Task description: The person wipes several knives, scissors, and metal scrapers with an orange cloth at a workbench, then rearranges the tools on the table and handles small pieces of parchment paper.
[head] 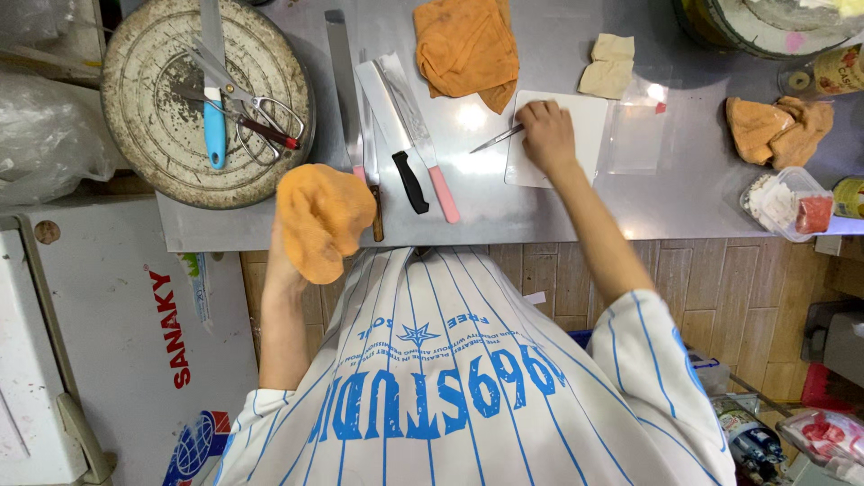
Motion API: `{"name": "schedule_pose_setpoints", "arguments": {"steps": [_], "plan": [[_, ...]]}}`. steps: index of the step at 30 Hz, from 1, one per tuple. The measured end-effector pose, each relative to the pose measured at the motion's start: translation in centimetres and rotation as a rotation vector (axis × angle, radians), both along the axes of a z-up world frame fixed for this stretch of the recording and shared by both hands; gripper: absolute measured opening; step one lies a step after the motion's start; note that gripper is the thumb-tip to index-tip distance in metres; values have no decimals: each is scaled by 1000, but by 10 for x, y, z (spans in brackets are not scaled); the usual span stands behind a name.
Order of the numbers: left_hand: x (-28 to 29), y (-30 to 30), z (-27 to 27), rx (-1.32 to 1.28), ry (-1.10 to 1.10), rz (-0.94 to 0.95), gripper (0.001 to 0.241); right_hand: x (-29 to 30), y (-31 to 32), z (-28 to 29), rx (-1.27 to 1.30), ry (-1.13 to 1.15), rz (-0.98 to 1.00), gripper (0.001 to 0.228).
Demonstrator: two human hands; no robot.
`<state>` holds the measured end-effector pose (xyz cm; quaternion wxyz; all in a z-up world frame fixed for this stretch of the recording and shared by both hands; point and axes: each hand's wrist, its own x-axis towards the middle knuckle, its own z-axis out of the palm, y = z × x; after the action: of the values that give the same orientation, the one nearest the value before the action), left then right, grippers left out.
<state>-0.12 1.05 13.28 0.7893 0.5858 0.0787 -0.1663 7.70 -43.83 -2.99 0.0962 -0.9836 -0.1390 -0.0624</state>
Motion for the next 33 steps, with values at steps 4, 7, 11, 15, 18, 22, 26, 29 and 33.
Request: {"name": "schedule_pose_setpoints", "arguments": {"steps": [4, 7, 11, 15, 18, 22, 26, 29, 33], "plan": [[1, -21, -33, -54, 148, 53, 53, 32, -13, -1, -252, 76, 195, 30], [-3, -33, -63, -56, 105, 28, 55, 36, -3, 14, -305, 234, 158, 30], [-3, -52, -91, -105, 126, -5, 54, 17, 18, 57, 353, 766, -186, 26], [0, -71, -100, -185, 208, -22, 54, -44, 54, 108, 1912, 1243, -140, 56], [7, -80, -97, -200, 225, -60, 52, -90, 79, 133, 2276, 1348, -248, 78], [14, -86, -79, -201, 132, -192, 48, -122, 100, 133, 2094, 1114, -69, 98], [30, -104, -58, -259, 212, -211, 44, -129, 101, 120, 2243, 1097, 330, 104], [34, -118, -49, -222, 125, -279, 42, -134, 105, 111, 2112, 1127, 267, 125], [27, -135, -47, -94, -91, -169, 42, -133, 119, 105, 1939, 1131, 291, 127]]}}
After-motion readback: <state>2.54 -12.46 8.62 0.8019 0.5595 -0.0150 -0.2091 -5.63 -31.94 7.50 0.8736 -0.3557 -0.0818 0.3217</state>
